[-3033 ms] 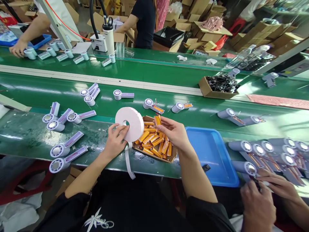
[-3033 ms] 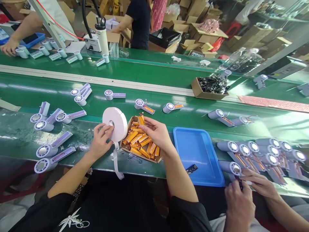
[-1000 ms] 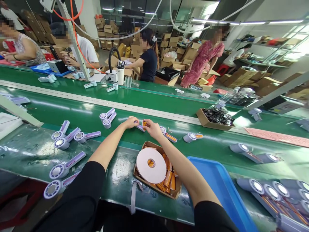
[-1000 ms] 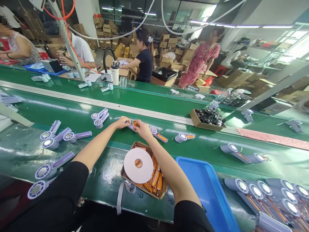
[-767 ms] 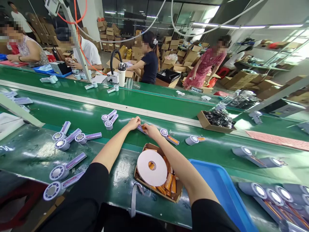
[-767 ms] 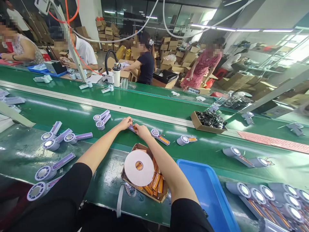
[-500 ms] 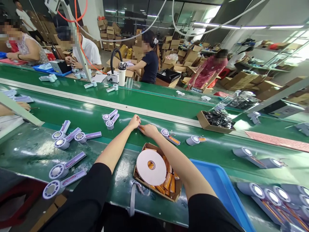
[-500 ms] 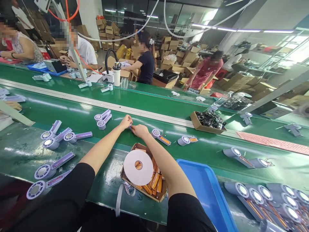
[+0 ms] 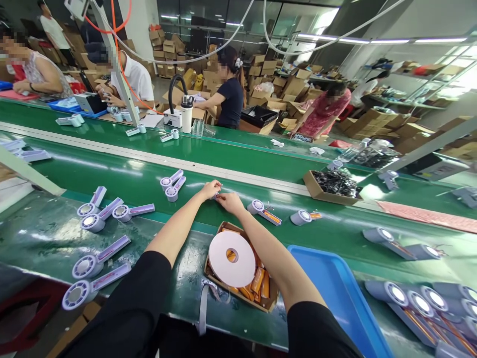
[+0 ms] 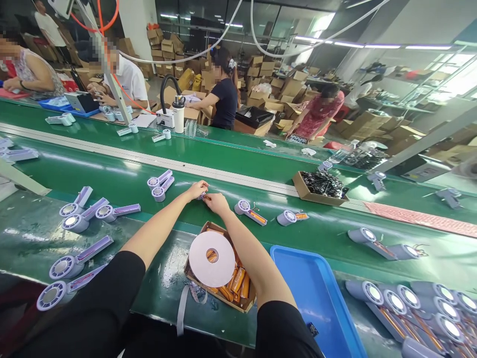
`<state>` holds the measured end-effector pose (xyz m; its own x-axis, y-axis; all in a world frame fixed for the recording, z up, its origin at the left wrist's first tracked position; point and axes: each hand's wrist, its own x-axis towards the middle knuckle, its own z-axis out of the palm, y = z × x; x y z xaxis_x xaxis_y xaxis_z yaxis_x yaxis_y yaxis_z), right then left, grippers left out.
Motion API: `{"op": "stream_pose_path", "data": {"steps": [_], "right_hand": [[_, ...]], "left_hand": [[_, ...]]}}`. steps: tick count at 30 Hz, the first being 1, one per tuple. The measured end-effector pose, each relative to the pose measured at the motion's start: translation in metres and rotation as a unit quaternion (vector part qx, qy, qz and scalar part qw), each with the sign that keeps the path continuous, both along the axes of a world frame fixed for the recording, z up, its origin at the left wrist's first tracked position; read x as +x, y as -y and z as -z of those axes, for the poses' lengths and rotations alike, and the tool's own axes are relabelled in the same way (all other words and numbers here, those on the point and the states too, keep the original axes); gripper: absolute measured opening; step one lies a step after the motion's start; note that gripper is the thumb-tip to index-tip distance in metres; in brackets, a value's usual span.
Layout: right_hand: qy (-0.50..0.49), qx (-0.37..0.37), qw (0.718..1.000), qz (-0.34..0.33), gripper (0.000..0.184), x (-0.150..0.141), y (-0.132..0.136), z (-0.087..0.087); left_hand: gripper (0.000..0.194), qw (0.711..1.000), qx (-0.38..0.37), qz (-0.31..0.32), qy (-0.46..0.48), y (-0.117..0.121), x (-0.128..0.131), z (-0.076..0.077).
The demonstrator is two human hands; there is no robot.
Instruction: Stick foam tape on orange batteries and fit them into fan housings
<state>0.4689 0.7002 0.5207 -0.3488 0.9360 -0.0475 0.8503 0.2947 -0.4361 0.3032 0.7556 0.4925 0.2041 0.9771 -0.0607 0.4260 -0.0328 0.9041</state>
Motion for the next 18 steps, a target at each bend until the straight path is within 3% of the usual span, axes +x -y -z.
{"op": "stream_pose_path", "data": {"steps": [10, 18], "right_hand": [[-0.185, -0.036, 0.975, 0.121, 0.027, 0.025, -0.013, 0.01], [-0.195, -0.063, 0.967, 0.152, 0.03, 0.033, -0.015, 0.01]], "left_hand": [[0.031, 0.992, 0.03, 0.055, -0.11, -0.004, 0.008, -0.003], [0.029, 0.97, 0.078, 0.108, -0.201, 0.008, 0.017, -0.009]]}}
